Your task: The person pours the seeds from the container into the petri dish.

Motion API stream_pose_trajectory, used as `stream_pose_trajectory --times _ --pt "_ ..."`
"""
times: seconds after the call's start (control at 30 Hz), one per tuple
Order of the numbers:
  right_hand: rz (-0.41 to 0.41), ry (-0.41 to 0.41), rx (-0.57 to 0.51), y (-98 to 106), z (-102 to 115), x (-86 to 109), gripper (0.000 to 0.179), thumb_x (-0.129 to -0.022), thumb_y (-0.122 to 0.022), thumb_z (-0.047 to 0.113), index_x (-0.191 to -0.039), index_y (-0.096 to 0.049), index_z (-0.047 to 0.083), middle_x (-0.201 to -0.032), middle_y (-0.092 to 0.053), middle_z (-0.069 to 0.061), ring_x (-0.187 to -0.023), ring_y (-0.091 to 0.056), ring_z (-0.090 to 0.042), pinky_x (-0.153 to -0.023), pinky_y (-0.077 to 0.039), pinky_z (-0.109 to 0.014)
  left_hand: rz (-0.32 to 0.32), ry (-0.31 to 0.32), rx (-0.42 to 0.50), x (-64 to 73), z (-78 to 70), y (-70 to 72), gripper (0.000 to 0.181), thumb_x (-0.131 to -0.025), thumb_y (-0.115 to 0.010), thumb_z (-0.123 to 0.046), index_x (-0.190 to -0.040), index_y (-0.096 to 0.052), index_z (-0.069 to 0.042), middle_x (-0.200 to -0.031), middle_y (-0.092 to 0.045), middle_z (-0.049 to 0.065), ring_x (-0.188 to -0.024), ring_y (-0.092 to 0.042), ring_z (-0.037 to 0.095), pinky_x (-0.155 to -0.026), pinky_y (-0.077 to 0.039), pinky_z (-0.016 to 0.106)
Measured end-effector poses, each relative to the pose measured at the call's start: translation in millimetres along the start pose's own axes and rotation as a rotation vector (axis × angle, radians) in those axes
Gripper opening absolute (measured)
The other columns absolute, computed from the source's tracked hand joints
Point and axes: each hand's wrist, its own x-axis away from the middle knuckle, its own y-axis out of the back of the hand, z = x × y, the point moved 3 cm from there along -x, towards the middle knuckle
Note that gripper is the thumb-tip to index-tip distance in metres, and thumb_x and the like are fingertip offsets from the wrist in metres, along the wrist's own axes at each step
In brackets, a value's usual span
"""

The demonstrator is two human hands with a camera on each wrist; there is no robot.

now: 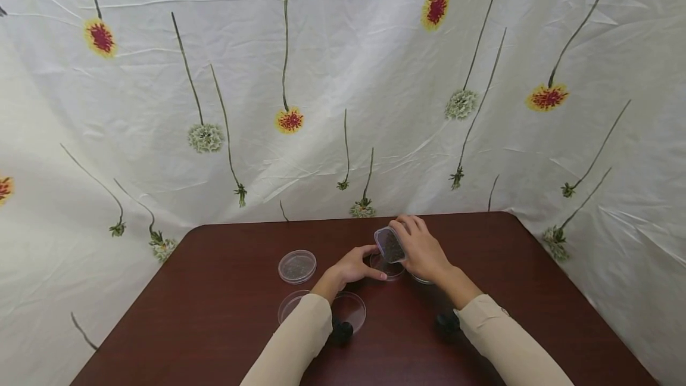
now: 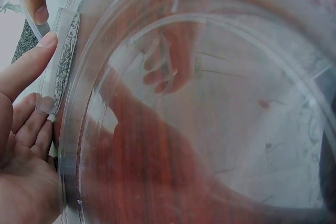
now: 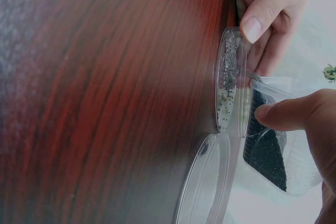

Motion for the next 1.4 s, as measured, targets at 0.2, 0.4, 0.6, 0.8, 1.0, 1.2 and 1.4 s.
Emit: stream_pose_trajectory --times 0.2,0.4,0.6,0.8,1.0,1.2,1.4 --pt "-0.014 0.015 0.011 -1.4 -0.2 -0.2 0.095 -0.061 -0.099 0.002 -0.143 -0.050 0.005 -0.143 -0.048 -0.022 -0.134 -0.040 -0.046 -0.085 -0.056 -0.058 0.001 -0.019 0.017 3.2 -1.6 0.3 0.080 -0.083 -0.091 -0.016 -0.152 -0.052 -0.008 -0.152 -0.051 0.010 -0.143 -0.042 0.033 -0.115 -0.036 0.051" --pt "-0.032 0.023 0.012 -1.9 1.0 -0.5 0.095 -0.059 -0.100 0.001 -0.141 -0.052 0.004 -0.141 -0.049 -0.022 -0.133 -0.041 -0.046 -0.086 -0.055 -0.058 -0.001 -0.028 0.023 5.5 -2.2 0.7 0.079 -0.083 -0.090 -0.016 -0.152 -0.052 -0.007 -0.151 -0.051 0.011 -0.142 -0.043 0.033 -0.114 -0.036 0.050" --pt "-0.013 0.013 -0.006 -2.2 1.9 -0.7 0.093 -0.061 -0.099 0.001 -0.142 -0.053 0.004 -0.141 -0.049 -0.020 -0.133 -0.041 -0.045 -0.088 -0.054 -0.059 -0.005 -0.023 0.016 5.6 -2.0 0.3 0.080 -0.082 -0.091 -0.016 -0.151 -0.052 -0.006 -0.151 -0.052 0.011 -0.142 -0.043 0.033 -0.114 -0.036 0.051" --pt "-0.020 0.026 -0.002 -2.6 1.4 -0.6 0.093 -0.061 -0.099 0.002 -0.142 -0.053 0.004 -0.140 -0.049 -0.020 -0.133 -0.041 -0.045 -0.089 -0.054 -0.058 -0.004 -0.001 0.008 1.7 0.6 -0.3 0.081 -0.082 -0.091 -0.017 -0.152 -0.052 -0.008 -0.152 -0.051 0.009 -0.142 -0.043 0.031 -0.114 -0.037 0.049" --pt "-0.032 0.042 -0.005 -1.7 2.1 -1.2 0.093 -0.060 -0.099 0.001 -0.141 -0.054 0.003 -0.140 -0.049 -0.020 -0.132 -0.041 -0.045 -0.088 -0.054 -0.058 -0.003 -0.009 0.012 3.1 -1.9 0.3 0.080 -0.082 -0.091 -0.017 -0.151 -0.053 -0.008 -0.150 -0.053 0.010 -0.140 -0.045 0.032 -0.113 -0.038 0.049" --pt "-0.044 0.052 -0.001 -1.7 2.5 -1.1 0.092 -0.060 -0.099 0.000 -0.140 -0.054 0.004 -0.139 -0.050 -0.020 -0.131 -0.042 -0.045 -0.087 -0.055 -0.058 -0.006 -0.024 0.018 5.2 -2.5 0.6 0.079 -0.082 -0.091 -0.017 -0.151 -0.053 -0.007 -0.149 -0.053 0.011 -0.140 -0.045 0.033 -0.113 -0.038 0.051" --pt "-0.041 0.027 -0.006 -1.5 1.4 -0.6 0.093 -0.060 -0.099 0.001 -0.141 -0.053 0.004 -0.140 -0.049 -0.021 -0.131 -0.041 -0.046 -0.085 -0.055 -0.059 -0.008 -0.001 0.001 1.2 -0.5 0.1 0.080 -0.082 -0.091 -0.018 -0.152 -0.052 -0.009 -0.152 -0.051 0.010 -0.142 -0.043 0.032 -0.114 -0.037 0.050"
